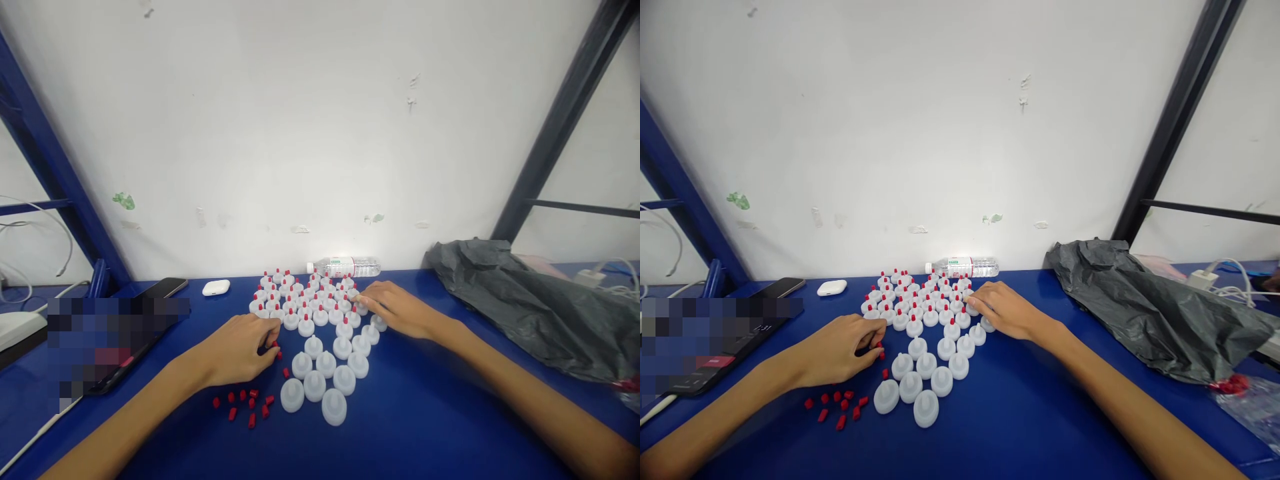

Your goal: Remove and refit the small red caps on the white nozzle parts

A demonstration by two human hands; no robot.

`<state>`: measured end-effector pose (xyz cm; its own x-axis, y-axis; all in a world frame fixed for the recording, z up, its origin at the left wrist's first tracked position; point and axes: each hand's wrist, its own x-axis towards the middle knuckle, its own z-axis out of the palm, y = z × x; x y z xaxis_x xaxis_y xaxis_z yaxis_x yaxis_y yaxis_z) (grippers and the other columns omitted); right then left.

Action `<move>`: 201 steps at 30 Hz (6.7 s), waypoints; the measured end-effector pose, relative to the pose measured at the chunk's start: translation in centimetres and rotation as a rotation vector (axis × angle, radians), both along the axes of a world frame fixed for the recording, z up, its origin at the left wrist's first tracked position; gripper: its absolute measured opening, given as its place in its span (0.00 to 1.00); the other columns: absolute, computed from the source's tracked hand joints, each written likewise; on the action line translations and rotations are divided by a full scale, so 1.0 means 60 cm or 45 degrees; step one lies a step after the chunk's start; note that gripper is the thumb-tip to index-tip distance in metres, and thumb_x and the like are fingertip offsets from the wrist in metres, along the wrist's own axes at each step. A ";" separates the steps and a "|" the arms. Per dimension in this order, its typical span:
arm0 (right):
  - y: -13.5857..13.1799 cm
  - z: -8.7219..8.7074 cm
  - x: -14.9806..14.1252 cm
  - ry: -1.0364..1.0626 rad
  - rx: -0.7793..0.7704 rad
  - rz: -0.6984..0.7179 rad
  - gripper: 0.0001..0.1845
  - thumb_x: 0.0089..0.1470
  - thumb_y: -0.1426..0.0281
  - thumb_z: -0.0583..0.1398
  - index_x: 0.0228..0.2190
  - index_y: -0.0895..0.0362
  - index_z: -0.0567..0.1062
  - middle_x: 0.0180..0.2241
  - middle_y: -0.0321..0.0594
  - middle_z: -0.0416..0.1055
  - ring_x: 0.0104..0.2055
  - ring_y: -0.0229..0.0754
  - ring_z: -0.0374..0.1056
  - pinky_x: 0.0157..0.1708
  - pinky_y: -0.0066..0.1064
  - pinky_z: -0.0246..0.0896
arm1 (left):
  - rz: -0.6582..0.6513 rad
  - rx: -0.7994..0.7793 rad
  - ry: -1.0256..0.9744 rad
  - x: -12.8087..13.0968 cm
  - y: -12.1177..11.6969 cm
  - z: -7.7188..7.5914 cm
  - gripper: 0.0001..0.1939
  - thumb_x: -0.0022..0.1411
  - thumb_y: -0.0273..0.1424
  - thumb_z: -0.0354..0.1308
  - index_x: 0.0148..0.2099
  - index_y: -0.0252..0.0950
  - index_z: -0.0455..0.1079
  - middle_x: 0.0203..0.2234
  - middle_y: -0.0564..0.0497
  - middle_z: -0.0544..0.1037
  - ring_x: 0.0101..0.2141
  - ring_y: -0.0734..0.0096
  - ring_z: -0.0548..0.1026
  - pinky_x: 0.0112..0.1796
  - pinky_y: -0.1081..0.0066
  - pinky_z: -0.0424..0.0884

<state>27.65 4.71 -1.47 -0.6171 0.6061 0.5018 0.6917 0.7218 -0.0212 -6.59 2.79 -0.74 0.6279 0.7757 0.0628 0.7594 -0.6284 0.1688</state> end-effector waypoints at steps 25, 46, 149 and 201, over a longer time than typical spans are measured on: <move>-0.064 -0.009 -0.082 0.351 0.257 0.007 0.16 0.64 0.66 0.60 0.52 0.52 0.68 0.45 0.41 0.76 0.48 0.45 0.71 0.49 0.40 0.66 | -0.184 0.231 -0.290 0.015 -0.018 0.007 0.13 0.73 0.36 0.44 0.36 0.38 0.62 0.26 0.56 0.68 0.26 0.73 0.65 0.31 0.70 0.59; -0.098 -0.002 -0.116 0.220 0.262 0.302 0.29 0.57 0.52 0.63 0.52 0.57 0.69 0.33 0.37 0.78 0.34 0.40 0.74 0.62 0.47 0.49 | -0.325 0.597 -0.396 0.056 -0.058 -0.013 0.08 0.70 0.30 0.50 0.49 0.39 0.66 0.41 0.48 0.67 0.26 0.77 0.63 0.27 0.74 0.61; -0.100 -0.004 -0.127 0.193 0.422 0.433 0.19 0.65 0.57 0.56 0.50 0.58 0.64 0.27 0.33 0.70 0.27 0.37 0.63 0.34 0.30 0.61 | -0.626 1.054 -0.070 0.072 -0.063 -0.005 0.04 0.69 0.29 0.51 0.44 0.35 0.65 0.25 0.54 0.70 0.22 0.71 0.67 0.21 0.69 0.59; -0.022 -0.006 -0.025 0.127 -0.008 -0.113 0.08 0.63 0.65 0.60 0.36 0.53 0.78 0.33 0.35 0.77 0.37 0.42 0.68 0.43 0.40 0.55 | -0.093 0.369 -0.139 0.000 0.004 0.009 0.11 0.68 0.29 0.52 0.50 0.40 0.71 0.43 0.50 0.78 0.35 0.69 0.77 0.34 0.71 0.68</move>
<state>26.14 3.42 -1.85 -0.5079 0.6595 0.5542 0.7471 0.6575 -0.0976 -6.60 3.04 -0.23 0.6588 0.6687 0.3447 0.6977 -0.7145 0.0524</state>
